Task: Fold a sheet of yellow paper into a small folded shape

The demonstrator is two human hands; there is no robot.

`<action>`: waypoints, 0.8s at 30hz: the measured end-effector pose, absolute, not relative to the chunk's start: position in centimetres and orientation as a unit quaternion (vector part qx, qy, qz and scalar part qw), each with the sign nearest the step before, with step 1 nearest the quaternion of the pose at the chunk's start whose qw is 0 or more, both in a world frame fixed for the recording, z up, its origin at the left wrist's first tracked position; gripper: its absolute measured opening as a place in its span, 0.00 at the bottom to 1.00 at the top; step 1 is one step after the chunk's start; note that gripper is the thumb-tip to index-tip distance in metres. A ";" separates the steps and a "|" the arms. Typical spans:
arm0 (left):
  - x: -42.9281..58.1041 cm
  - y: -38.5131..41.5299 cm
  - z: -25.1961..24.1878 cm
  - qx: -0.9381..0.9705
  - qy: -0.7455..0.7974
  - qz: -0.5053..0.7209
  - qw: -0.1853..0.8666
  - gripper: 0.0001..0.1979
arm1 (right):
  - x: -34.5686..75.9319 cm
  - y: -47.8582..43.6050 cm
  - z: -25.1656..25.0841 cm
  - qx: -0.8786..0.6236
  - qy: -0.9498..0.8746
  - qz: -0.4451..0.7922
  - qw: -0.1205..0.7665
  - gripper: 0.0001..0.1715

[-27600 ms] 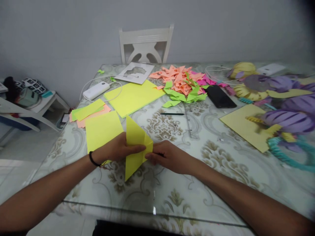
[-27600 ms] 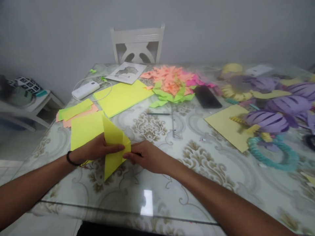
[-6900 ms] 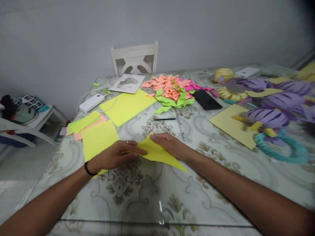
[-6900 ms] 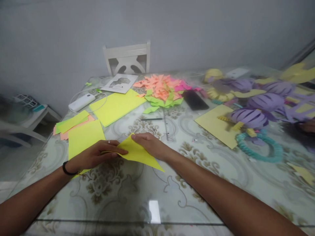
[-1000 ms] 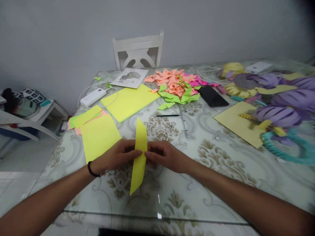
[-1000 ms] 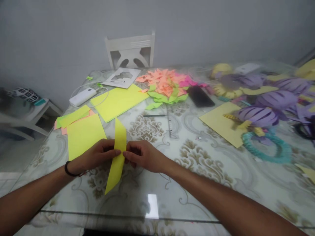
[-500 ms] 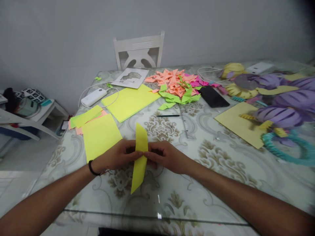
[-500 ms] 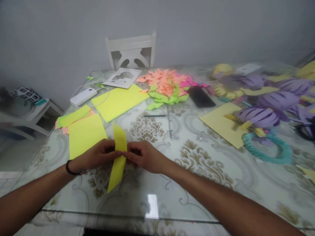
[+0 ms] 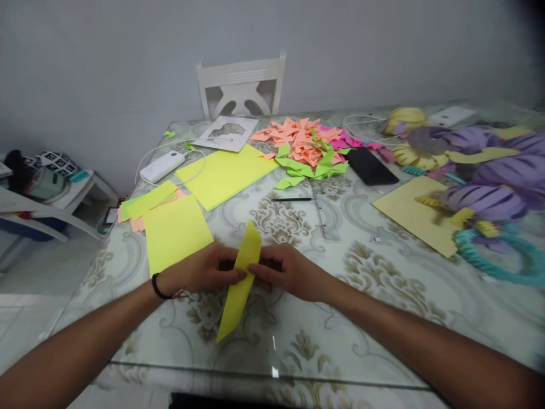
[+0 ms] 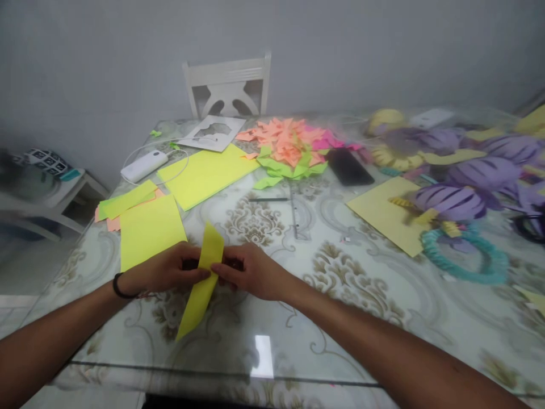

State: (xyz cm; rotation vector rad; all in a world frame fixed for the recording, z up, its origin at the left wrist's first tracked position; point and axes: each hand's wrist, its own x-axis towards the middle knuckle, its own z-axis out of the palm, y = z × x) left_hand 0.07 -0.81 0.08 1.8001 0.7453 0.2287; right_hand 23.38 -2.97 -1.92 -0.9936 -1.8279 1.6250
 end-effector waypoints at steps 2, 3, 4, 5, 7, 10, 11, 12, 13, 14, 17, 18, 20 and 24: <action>0.1 -0.8 0.1 0.765 0.314 0.094 0.554 0.15 | 23.3 -2.9 -2.0 -0.364 -0.666 0.602 0.247 0.16; 0.1 -0.8 0.2 0.766 0.315 0.093 0.553 0.15 | 23.3 -2.9 -2.1 -0.363 -0.662 0.608 0.247 0.17; 0.2 -0.9 0.2 0.767 0.317 0.093 0.550 0.15 | 23.4 -2.9 -2.2 -0.363 -0.656 0.613 0.249 0.17; 0.2 -0.9 0.3 0.767 0.320 0.095 0.548 0.15 | 23.4 -2.9 -2.3 -0.364 -0.650 0.618 0.251 0.17; 0.3 -1.0 0.5 0.767 0.324 0.099 0.545 0.16 | 23.4 -2.9 -2.4 -0.366 -0.644 0.623 0.251 0.17; 0.3 -1.0 0.5 0.766 0.322 0.097 0.548 0.19 | 23.5 -2.8 -2.5 -0.359 -0.653 0.622 0.240 0.18; 0.3 -1.0 0.5 0.767 0.321 0.092 0.549 0.20 | 23.5 -2.8 -2.4 -0.352 -0.661 0.618 0.239 0.18; 0.3 -1.0 0.4 0.768 0.319 0.085 0.548 0.20 | 23.5 -2.8 -2.3 -0.344 -0.668 0.614 0.240 0.18; 0.2 -0.9 0.4 0.770 0.318 0.079 0.548 0.21 | 23.4 -2.8 -2.1 -0.337 -0.674 0.611 0.243 0.19; 0.2 -0.9 0.4 0.771 0.318 0.074 0.547 0.21 | 23.4 -2.8 -2.0 -0.332 -0.675 0.610 0.247 0.19; 0.2 -0.9 0.4 0.777 0.319 0.067 0.539 0.21 | 23.3 -2.8 -1.9 -0.337 -0.666 0.618 0.245 0.19; 0.2 -0.9 0.4 0.778 0.320 0.065 0.537 0.21 | 23.3 -2.8 -1.9 -0.343 -0.664 0.619 0.240 0.19; 0.2 -1.0 0.6 0.778 0.321 0.062 0.536 0.20 | 23.4 -2.8 -2.0 -0.354 -0.661 0.619 0.232 0.20; 0.3 -0.9 0.9 0.777 0.306 0.060 0.547 0.16 | 23.5 -2.8 -2.2 -0.361 -0.647 0.631 0.230 0.21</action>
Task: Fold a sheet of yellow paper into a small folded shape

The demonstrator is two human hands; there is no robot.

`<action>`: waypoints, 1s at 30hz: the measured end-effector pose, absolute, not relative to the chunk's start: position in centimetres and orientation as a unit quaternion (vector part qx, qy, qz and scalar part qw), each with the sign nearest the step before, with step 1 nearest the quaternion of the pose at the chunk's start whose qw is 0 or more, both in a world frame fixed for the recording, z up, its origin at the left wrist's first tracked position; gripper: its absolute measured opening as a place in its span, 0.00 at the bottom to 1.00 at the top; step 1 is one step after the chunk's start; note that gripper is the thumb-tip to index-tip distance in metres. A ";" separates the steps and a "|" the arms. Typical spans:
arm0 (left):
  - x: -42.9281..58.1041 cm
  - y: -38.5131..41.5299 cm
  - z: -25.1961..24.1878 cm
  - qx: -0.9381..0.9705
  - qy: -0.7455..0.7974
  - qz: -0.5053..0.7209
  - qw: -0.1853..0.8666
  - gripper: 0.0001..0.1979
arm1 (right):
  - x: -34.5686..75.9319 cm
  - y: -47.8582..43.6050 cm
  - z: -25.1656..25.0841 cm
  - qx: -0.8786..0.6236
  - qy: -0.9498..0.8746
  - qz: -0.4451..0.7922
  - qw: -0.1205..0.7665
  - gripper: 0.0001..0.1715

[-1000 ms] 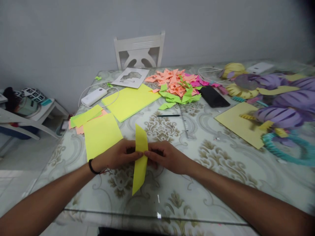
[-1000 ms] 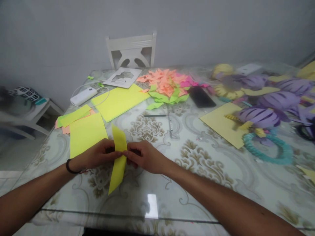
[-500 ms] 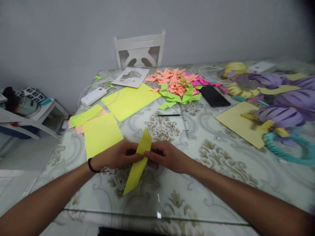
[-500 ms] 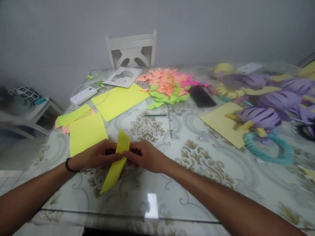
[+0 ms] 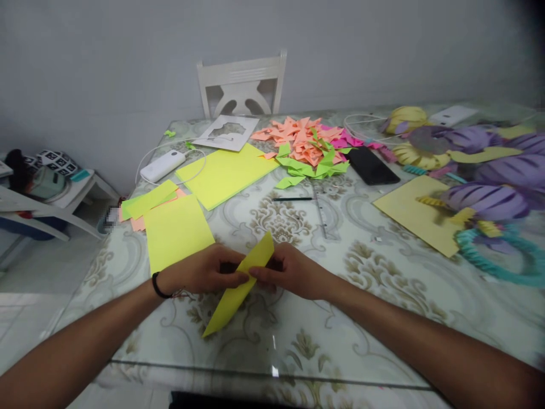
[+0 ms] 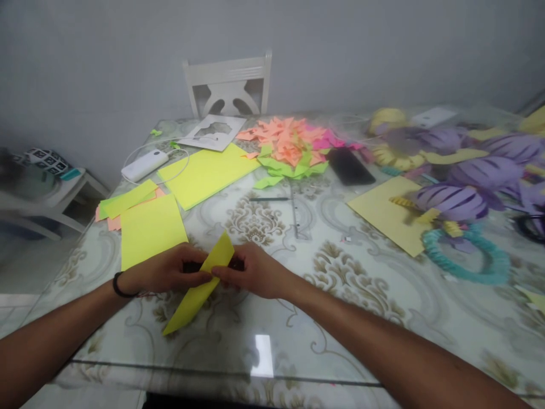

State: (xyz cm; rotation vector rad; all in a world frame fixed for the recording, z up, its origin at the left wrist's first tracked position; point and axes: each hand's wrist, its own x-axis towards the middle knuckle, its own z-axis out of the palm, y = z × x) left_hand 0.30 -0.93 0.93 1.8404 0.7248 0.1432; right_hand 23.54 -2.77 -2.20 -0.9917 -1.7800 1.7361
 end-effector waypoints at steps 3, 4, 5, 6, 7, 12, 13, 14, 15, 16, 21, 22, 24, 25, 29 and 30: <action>0.2 -0.8 1.1 0.774 0.307 0.054 0.550 0.16 | 23.6 -2.7 -2.2 -0.358 -0.640 0.638 0.233 0.24; 0.2 -0.8 1.1 0.773 0.312 0.051 0.550 0.16 | 23.6 -2.7 -2.2 -0.356 -0.641 0.638 0.235 0.25; 0.2 -0.8 1.1 0.772 0.315 0.049 0.549 0.17 | 23.5 -2.7 -2.2 -0.353 -0.642 0.637 0.238 0.26; 0.1 -0.7 1.1 0.771 0.316 0.047 0.550 0.17 | 23.5 -2.6 -2.3 -0.350 -0.643 0.637 0.242 0.27; 0.1 -0.7 1.1 0.770 0.316 0.046 0.552 0.17 | 23.5 -2.6 -2.3 -0.347 -0.642 0.639 0.245 0.27; 0.0 -0.5 1.3 0.752 0.304 0.048 0.583 0.16 | 23.4 -2.8 -2.3 -0.358 -0.601 0.667 0.255 0.34; 0.0 -0.5 1.4 0.749 0.300 0.050 0.589 0.16 | 23.4 -2.8 -2.3 -0.360 -0.595 0.672 0.254 0.36; 0.0 -0.4 1.5 0.747 0.298 0.052 0.593 0.15 | 23.4 -2.8 -2.2 -0.361 -0.592 0.675 0.254 0.36; 0.0 -0.4 1.5 0.744 0.298 0.054 0.595 0.15 | 23.4 -2.7 -2.2 -0.360 -0.589 0.677 0.255 0.36; 0.0 -0.4 1.6 0.744 0.298 0.055 0.596 0.15 | 23.4 -2.7 -2.3 -0.358 -0.586 0.680 0.257 0.36; 0.0 -0.3 1.5 0.745 0.306 0.054 0.590 0.16 | 23.5 -2.4 -2.3 -0.353 -0.580 0.691 0.248 0.31; 0.0 -0.4 1.4 0.744 0.311 0.051 0.589 0.16 | 23.5 -2.4 -2.2 -0.356 -0.581 0.691 0.243 0.30; 0.0 -0.4 1.3 0.742 0.318 0.049 0.588 0.17 | 23.5 -2.3 -2.1 -0.364 -0.583 0.687 0.236 0.29; 0.0 -0.4 1.3 0.742 0.319 0.052 0.587 0.17 | 23.5 -2.3 -2.0 -0.367 -0.583 0.685 0.236 0.30; 0.1 -0.4 1.3 0.745 0.305 0.059 0.591 0.15 | 23.4 -2.3 -1.8 -0.365 -0.578 0.690 0.238 0.33; 0.1 -0.4 1.3 0.746 0.303 0.058 0.590 0.15 | 23.4 -2.3 -1.8 -0.364 -0.576 0.692 0.237 0.34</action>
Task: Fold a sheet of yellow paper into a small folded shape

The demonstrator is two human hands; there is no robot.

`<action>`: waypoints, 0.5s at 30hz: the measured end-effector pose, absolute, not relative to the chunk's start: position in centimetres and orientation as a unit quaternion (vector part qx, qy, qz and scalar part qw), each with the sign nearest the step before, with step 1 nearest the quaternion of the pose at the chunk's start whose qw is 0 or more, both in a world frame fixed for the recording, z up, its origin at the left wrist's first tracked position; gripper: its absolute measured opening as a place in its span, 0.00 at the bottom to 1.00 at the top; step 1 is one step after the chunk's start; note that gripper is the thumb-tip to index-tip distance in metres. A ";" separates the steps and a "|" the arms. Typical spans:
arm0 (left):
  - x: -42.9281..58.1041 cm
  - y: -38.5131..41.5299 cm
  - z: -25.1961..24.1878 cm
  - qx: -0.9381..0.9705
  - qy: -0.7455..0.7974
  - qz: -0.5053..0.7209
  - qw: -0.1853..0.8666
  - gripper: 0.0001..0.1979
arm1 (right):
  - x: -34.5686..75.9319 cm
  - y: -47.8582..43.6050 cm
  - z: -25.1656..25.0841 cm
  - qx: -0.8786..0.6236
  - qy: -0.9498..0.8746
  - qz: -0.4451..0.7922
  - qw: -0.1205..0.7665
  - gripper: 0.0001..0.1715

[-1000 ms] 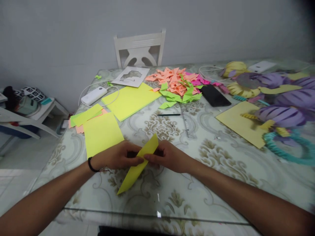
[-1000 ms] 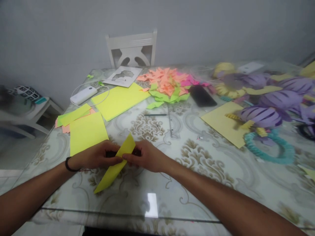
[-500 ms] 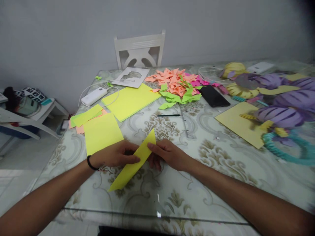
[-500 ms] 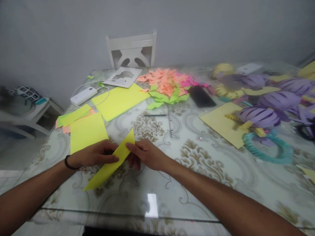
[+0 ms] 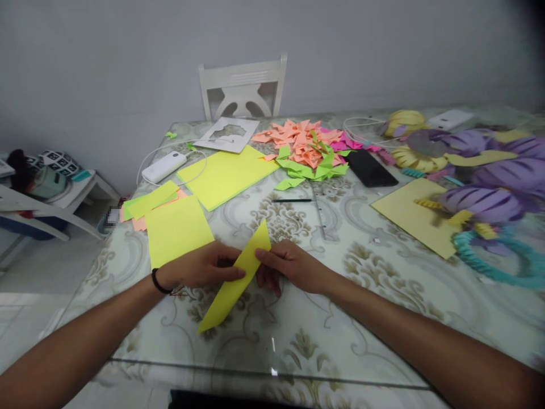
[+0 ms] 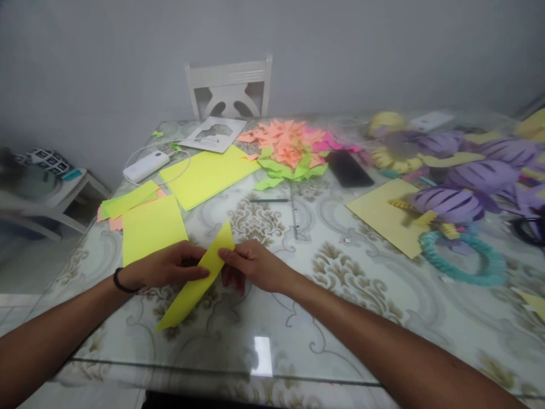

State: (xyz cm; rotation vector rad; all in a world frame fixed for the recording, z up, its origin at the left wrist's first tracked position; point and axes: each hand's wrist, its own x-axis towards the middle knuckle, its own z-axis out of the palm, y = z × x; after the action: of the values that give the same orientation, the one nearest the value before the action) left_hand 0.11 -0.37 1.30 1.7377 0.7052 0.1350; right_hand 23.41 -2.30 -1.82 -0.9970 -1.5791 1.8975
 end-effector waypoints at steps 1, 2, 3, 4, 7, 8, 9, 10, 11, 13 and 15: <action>0.1 -0.4 1.3 0.748 0.304 0.058 0.587 0.15 | 23.4 -2.3 -1.8 -0.364 -0.576 0.693 0.234 0.35; 0.1 -0.3 1.3 0.749 0.305 0.058 0.585 0.15 | 23.4 -2.2 -1.8 -0.365 -0.578 0.692 0.231 0.36; 0.1 -0.3 1.3 0.749 0.308 0.058 0.584 0.16 | 23.4 -2.2 -1.8 -0.367 -0.579 0.691 0.230 0.36; 0.1 -0.3 1.3 0.748 0.310 0.056 0.584 0.16 | 23.4 -2.2 -1.8 -0.370 -0.576 0.691 0.232 0.37; 0.0 -0.3 1.3 0.747 0.317 0.048 0.582 0.17 | 23.4 -2.2 -1.9 -0.377 -0.561 0.694 0.247 0.38; 0.0 -0.3 1.3 0.748 0.319 0.047 0.580 0.17 | 23.4 -2.2 -2.0 -0.376 -0.558 0.695 0.251 0.38; 0.0 -0.3 1.4 0.749 0.320 0.046 0.578 0.17 | 23.4 -2.2 -2.0 -0.376 -0.557 0.696 0.253 0.38; 0.0 -0.4 1.4 0.750 0.320 0.046 0.577 0.16 | 23.4 -2.2 -2.0 -0.375 -0.558 0.696 0.254 0.39; 0.0 -0.4 1.4 0.750 0.318 0.048 0.578 0.16 | 23.4 -2.2 -2.0 -0.373 -0.558 0.696 0.256 0.39; 0.0 -0.4 1.3 0.753 0.314 0.048 0.577 0.17 | 23.5 -2.2 -2.0 -0.371 -0.556 0.698 0.258 0.38; 0.0 -0.3 1.1 0.755 0.318 0.050 0.571 0.18 | 23.5 -2.2 -2.0 -0.367 -0.571 0.691 0.248 0.37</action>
State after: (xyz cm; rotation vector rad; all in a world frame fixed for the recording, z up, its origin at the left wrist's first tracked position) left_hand -0.03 -0.35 1.13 1.7727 0.7467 0.1183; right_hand 23.53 -2.15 -2.01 -1.0018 -1.5563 1.8843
